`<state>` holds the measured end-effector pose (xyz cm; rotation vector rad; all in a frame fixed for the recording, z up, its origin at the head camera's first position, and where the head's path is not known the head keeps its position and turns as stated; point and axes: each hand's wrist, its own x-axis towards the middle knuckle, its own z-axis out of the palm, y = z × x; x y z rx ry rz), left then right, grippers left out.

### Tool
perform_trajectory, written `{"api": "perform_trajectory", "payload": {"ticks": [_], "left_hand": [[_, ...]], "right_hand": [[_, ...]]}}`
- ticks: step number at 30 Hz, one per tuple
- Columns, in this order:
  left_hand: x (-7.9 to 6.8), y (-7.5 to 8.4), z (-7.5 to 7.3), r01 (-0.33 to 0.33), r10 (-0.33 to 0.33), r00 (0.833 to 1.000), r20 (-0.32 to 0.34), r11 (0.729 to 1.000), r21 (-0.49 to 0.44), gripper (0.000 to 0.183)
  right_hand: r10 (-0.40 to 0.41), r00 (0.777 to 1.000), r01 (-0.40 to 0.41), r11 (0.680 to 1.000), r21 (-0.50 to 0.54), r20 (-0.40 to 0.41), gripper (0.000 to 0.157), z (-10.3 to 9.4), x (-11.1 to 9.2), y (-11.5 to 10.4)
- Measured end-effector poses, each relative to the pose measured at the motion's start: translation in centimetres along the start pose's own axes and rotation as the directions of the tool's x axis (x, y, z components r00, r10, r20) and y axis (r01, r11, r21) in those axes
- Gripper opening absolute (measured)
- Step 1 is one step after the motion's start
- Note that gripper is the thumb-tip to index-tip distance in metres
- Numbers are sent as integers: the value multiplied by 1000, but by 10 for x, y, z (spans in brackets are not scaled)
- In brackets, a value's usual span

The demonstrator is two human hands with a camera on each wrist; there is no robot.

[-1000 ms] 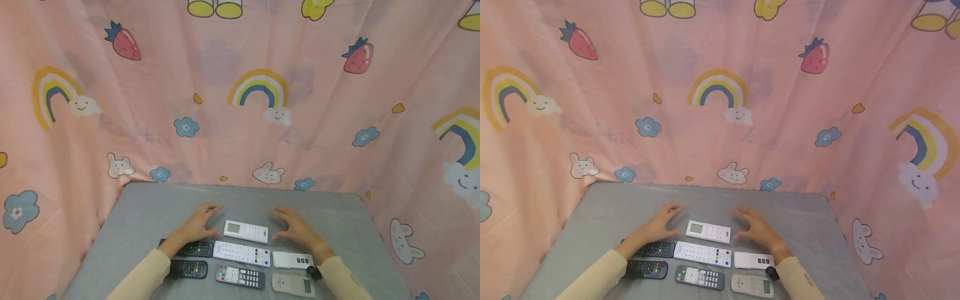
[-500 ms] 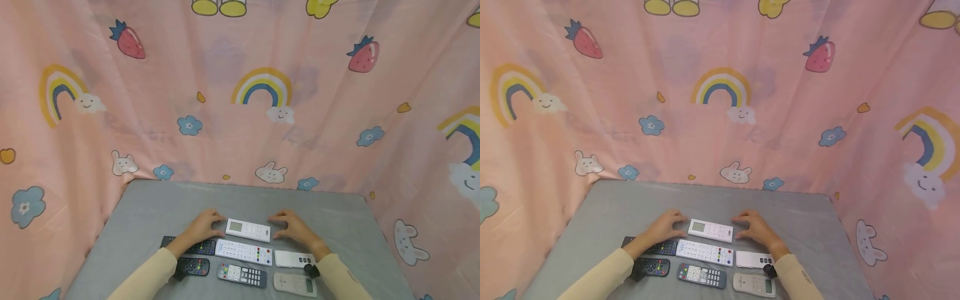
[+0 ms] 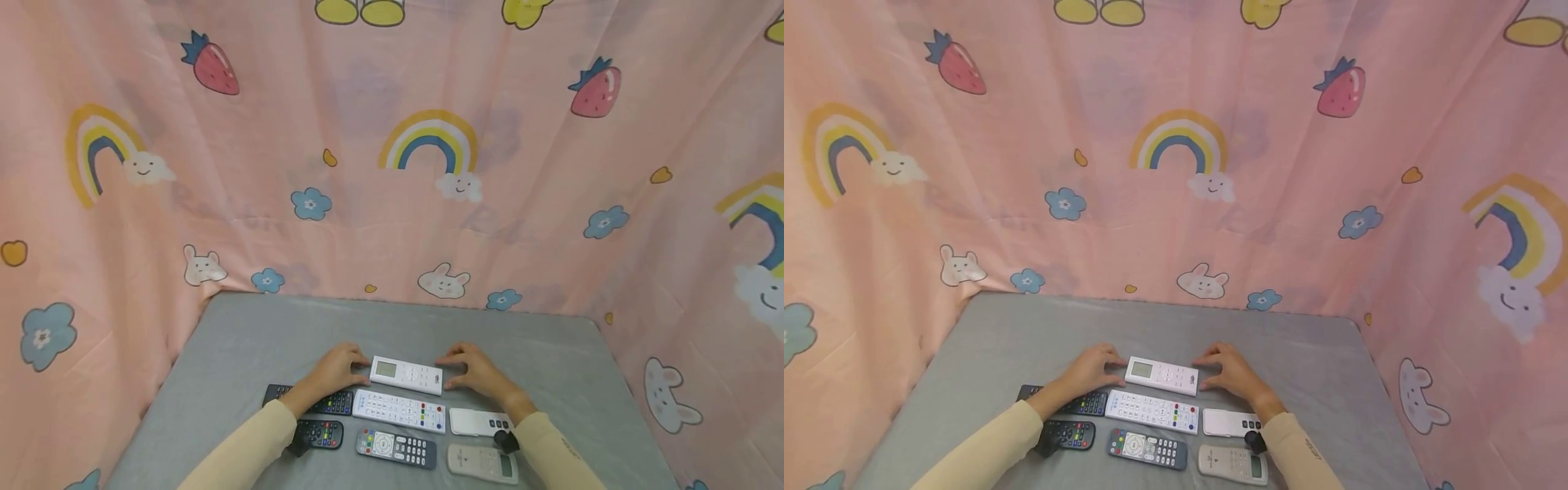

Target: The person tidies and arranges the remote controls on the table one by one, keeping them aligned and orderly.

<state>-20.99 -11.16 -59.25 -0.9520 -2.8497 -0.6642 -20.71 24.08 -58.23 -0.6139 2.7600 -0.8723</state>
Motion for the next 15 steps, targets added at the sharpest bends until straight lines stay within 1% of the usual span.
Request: {"api": "perform_trajectory", "payload": {"ticks": [7, 11, 15], "left_hand": [[3, 1, 4, 11, -11, 1000, 2, 1000, -1, 41], [5, 1, 6, 57, -58, 998, -20, 998, -36, 35], [7, 0, 5, 111, -114, 992, -47, 992, -68, 30]], "right_hand": [[-11, 1000, 11, 1000, -5, -5, 51, 0, -1, -4], [-16, 1000, 16, 1000, -24, -15, 51, 3, -2, -5], [-31, 999, 29, 998, -53, -34, 52, 6, -3, -6]]}}
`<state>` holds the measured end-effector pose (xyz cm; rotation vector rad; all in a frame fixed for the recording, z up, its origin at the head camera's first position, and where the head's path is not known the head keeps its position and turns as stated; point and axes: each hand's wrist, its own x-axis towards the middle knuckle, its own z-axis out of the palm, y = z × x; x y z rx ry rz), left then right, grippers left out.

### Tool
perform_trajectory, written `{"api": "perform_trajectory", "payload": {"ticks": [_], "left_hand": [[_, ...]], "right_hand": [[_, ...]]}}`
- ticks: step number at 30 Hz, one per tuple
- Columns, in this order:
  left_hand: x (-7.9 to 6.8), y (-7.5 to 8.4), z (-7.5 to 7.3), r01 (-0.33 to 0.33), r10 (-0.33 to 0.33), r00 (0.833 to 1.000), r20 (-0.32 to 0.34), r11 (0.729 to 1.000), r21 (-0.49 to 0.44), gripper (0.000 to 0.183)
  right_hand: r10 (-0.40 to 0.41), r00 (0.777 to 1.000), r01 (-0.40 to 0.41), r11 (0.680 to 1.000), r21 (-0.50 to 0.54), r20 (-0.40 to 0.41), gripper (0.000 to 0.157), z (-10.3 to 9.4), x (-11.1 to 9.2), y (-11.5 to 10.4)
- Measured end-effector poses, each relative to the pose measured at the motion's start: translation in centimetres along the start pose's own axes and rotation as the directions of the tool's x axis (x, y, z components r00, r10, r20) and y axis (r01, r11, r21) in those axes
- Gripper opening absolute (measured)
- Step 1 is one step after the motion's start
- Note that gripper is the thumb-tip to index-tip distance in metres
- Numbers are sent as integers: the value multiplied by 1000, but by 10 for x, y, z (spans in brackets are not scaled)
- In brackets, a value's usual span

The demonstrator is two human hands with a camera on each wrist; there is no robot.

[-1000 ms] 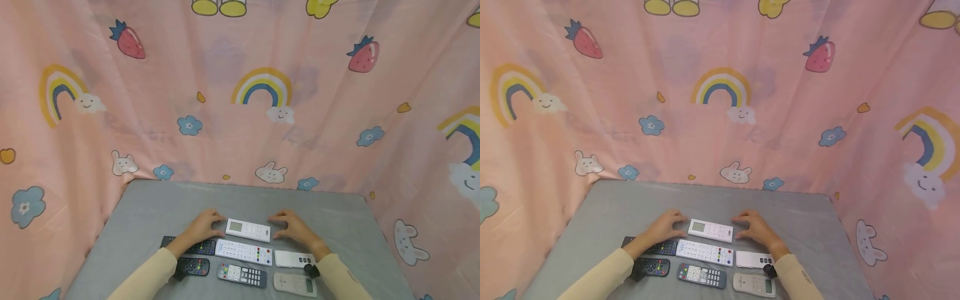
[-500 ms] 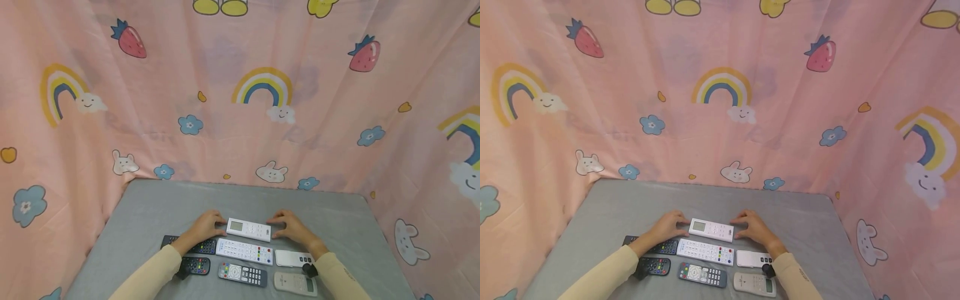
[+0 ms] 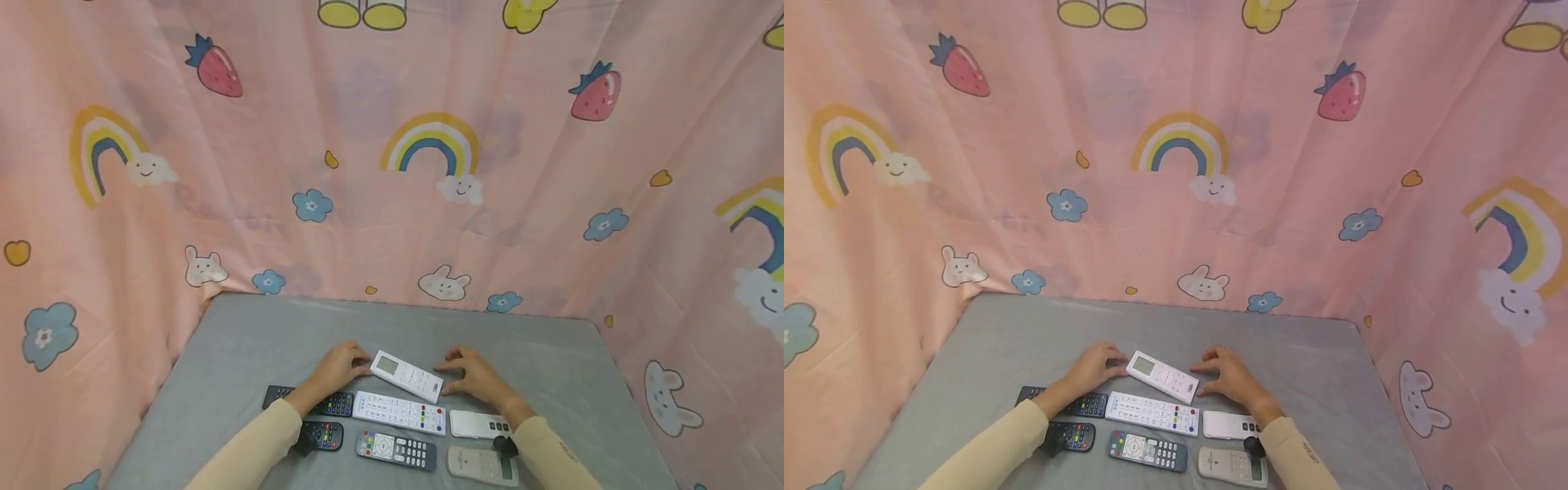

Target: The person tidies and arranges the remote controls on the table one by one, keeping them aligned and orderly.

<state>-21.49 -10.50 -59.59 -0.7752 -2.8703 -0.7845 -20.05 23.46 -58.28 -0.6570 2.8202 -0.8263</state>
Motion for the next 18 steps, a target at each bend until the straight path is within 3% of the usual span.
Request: {"api": "perform_trajectory", "payload": {"ticks": [8, 18], "left_hand": [[1, 2, 1, -27, 26, 999, 22, 999, 24, 36], [3, 6, 11, 12, -12, 998, -58, 1000, -8, 26]], "right_hand": [[-44, 999, 43, 998, -38, -28, 52, 6, -2, -1], [-74, 995, 70, 996, -62, -73, 45, 13, -1, -2]]}}
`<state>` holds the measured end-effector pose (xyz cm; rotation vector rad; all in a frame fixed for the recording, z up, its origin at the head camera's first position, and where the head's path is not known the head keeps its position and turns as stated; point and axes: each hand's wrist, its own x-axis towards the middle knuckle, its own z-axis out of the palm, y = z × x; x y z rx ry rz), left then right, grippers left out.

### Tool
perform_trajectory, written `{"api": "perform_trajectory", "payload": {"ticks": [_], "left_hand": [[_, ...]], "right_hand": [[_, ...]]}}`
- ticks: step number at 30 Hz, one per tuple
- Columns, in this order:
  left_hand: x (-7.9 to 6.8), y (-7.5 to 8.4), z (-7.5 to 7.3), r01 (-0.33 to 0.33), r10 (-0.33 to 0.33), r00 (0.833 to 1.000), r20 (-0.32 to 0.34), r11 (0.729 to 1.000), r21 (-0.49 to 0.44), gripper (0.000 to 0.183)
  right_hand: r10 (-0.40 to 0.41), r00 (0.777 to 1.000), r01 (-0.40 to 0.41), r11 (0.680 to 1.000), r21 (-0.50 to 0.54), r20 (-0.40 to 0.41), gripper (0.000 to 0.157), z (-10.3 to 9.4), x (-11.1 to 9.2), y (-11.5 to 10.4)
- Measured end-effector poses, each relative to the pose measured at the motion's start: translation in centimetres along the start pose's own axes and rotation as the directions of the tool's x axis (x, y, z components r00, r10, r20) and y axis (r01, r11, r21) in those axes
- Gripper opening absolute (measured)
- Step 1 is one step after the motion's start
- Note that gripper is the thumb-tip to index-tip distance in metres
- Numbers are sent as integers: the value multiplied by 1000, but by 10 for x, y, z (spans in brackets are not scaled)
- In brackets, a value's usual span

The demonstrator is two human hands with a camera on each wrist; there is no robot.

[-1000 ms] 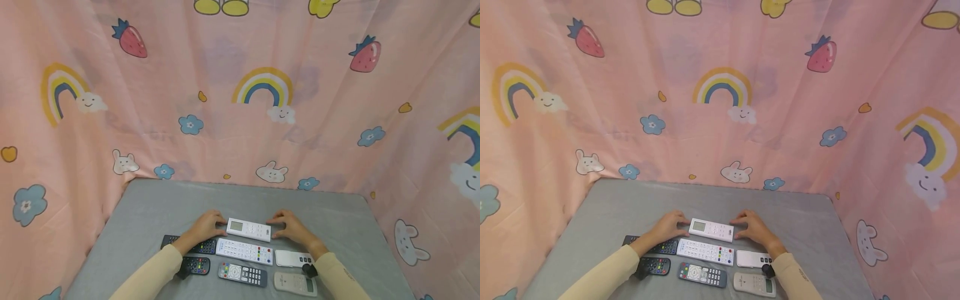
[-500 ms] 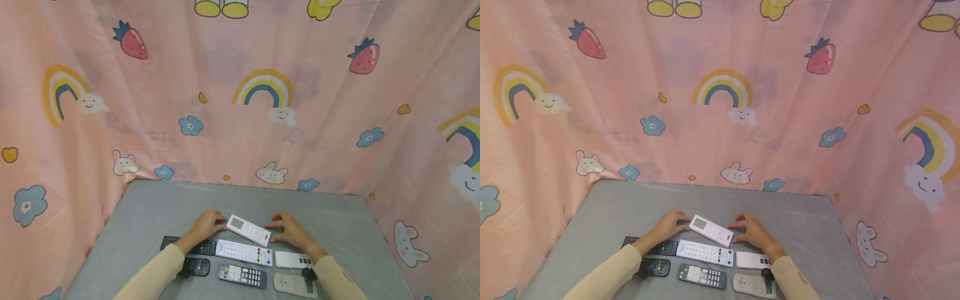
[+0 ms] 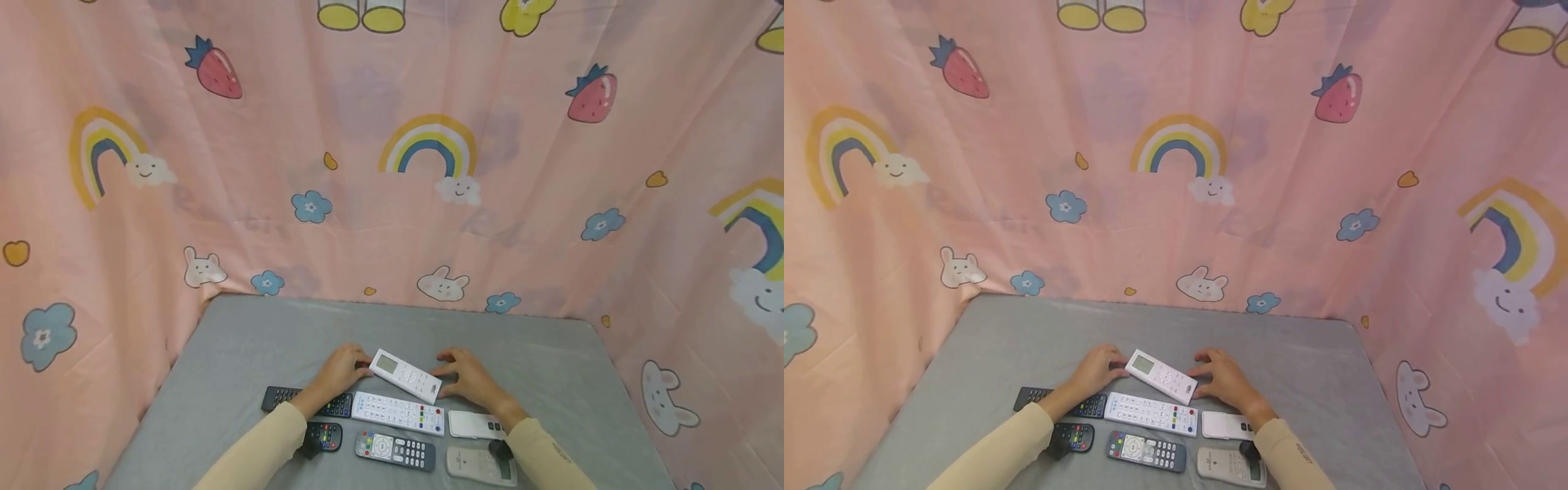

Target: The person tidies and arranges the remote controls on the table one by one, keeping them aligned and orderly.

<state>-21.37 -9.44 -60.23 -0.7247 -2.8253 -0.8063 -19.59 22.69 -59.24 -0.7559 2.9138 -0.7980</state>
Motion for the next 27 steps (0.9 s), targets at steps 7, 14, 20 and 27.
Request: {"api": "perform_trajectory", "payload": {"ticks": [7, 14, 20, 27], "left_hand": [[5, 1, -11, 14, -21, 997, -68, 994, -105, 22], [10, -9, -31, 115, -141, 987, -72, 950, -289, 26], [11, -24, -43, 190, -247, 967, -64, 864, -466, 24], [9, -41, -55, 262, -343, 938, -44, 788, -556, 25]], "right_hand": [[25, 999, -25, 1000, 6, 30, 43, -6, 6, -11], [44, 999, -43, 996, 77, -2, 44, -13, 19, -32], [-53, 998, 56, 995, 86, -31, 49, -6, 28, -55], [4, 1000, 0, 987, 164, -20, 54, 12, 39, -83]]}}
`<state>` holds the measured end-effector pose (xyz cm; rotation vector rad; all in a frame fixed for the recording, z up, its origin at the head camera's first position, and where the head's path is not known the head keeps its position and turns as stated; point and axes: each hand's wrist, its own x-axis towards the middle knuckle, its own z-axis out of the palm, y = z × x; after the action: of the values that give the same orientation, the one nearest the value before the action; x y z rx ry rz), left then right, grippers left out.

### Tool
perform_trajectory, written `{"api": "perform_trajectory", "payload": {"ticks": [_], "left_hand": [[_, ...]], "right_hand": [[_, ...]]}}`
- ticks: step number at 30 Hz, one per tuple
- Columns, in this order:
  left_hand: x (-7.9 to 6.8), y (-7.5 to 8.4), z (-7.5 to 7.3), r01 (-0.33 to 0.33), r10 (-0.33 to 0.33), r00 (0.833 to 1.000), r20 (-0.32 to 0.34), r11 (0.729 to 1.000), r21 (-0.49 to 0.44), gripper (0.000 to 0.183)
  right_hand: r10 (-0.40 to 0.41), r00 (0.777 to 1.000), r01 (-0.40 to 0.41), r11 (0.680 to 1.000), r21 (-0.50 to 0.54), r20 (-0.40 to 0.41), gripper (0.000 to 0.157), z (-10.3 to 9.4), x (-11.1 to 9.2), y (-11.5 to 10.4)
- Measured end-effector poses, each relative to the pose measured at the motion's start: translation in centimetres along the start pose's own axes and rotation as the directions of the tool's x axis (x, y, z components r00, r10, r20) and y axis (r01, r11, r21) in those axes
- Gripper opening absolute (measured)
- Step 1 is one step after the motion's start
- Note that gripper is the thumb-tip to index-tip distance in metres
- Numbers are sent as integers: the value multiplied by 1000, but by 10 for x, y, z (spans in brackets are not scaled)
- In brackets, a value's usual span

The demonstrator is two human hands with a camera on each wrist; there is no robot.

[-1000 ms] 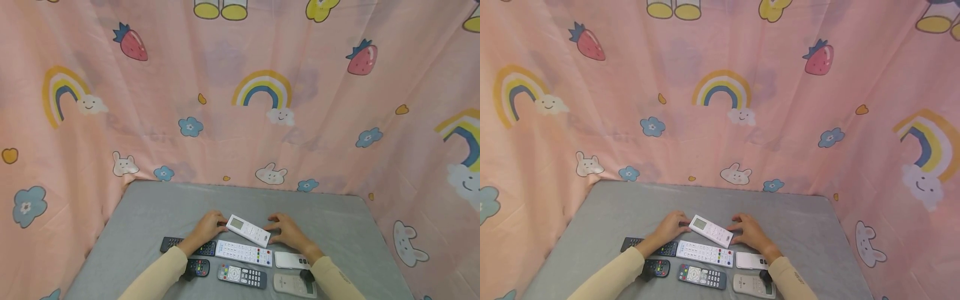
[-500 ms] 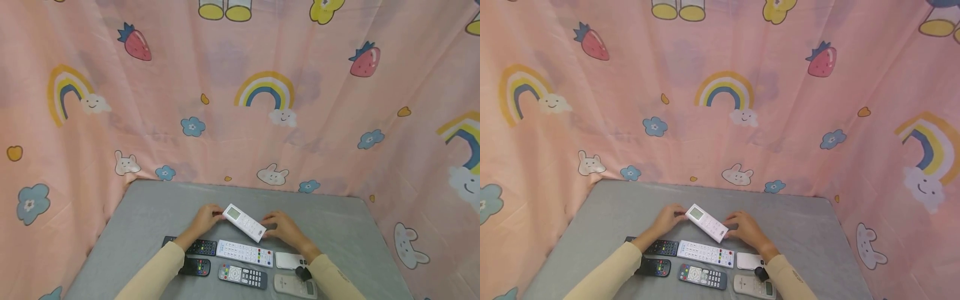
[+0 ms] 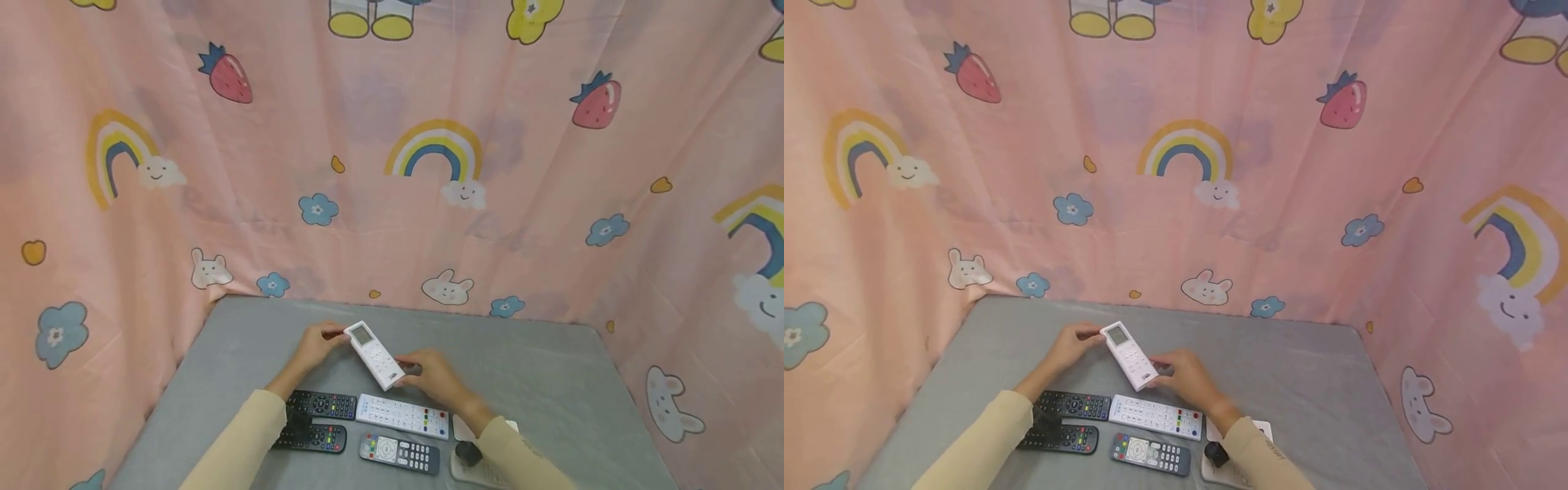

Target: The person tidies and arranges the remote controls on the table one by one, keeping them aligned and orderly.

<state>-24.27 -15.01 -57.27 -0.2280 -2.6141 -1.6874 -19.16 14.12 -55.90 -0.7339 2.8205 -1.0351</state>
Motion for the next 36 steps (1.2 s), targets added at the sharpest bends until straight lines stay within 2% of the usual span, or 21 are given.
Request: {"api": "perform_trajectory", "payload": {"ticks": [4, 10, 16, 19, 26, 31, 36], "left_hand": [[6, -4, -9, 7, -7, 1000, -9, 1000, -28, 29], [14, -6, -23, -12, 12, 999, -53, 1000, -10, 33], [19, -6, -37, 31, -30, 997, -71, 1000, 3, 37], [23, -8, -42, 44, -43, 996, -72, 999, 22, 38], [36, -15, -51, 24, -16, 996, -91, 995, 93, 36], [39, -15, -58, 80, -69, 994, -85, 988, 132, 35], [40, -18, -59, 116, -106, 991, -79, 983, 140, 34]], "right_hand": [[25, 1000, -25, 999, 21, -2, 54, 12, 7, -14], [7, 995, -4, 1000, 24, -95, 51, 30, 20, -36], [54, 988, -50, 998, 34, -141, 51, 45, 35, -55], [65, 985, -63, 998, 21, -157, 51, 52, 43, -63], [108, 974, -116, 993, -28, -197, 43, 66, 58, -82], [148, 965, -160, 987, -36, -216, 42, 78, 67, -94], [213, 944, -224, 975, -14, -253, 41, 91, 73, -102]]}}
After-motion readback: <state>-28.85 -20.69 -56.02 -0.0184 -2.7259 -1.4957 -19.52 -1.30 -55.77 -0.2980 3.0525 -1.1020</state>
